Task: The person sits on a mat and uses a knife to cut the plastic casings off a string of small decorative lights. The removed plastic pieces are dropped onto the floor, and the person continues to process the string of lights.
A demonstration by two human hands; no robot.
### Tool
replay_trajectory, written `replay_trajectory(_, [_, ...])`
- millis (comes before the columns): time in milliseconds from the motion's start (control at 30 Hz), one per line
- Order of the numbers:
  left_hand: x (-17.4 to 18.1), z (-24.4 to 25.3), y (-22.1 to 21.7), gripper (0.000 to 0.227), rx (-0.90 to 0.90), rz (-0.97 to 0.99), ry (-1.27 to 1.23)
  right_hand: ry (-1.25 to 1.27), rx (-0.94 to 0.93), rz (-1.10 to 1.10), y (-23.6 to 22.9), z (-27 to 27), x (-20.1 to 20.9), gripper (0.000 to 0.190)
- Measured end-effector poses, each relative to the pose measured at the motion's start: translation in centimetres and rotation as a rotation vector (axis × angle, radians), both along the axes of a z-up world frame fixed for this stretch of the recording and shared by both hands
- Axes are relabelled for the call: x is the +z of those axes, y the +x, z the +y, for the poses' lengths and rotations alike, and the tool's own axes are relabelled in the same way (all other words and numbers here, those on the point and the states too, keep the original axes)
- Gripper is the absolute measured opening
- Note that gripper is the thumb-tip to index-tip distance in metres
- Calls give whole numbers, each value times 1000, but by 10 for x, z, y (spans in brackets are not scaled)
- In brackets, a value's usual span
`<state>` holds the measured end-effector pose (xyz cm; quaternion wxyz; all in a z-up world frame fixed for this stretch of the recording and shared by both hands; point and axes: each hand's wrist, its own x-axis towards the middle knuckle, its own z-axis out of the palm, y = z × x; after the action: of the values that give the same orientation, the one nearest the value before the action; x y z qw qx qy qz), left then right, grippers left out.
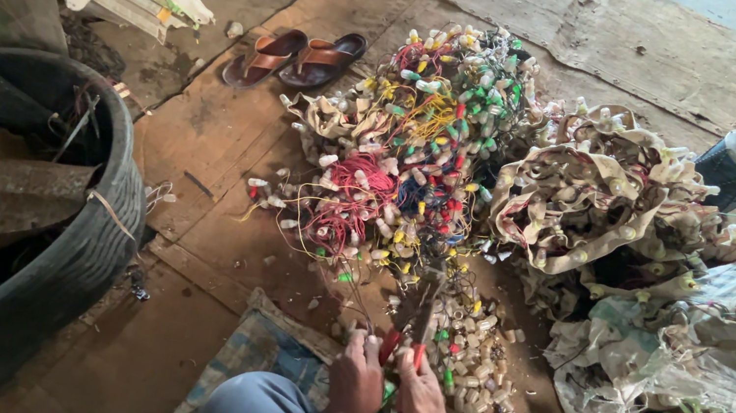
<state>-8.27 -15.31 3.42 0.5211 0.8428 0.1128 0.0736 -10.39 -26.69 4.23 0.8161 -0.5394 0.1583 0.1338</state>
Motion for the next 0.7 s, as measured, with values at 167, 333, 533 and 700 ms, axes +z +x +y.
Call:
replay_trajectory(167, [-5,9,15,26,119,46,70,-284,91,83,1,-11,12,42])
replay_trajectory(333, [-6,19,28,24,131,-19,121,-370,133,131,-4,-13,36,39])
replay_trajectory(533, [-9,54,26,32,131,60,-292,-394,-95,-129,31,-98,61,37])
replay_trajectory(700, [-17,64,20,21,60,85,-621,-340,102,-188,31,-143,59,41])
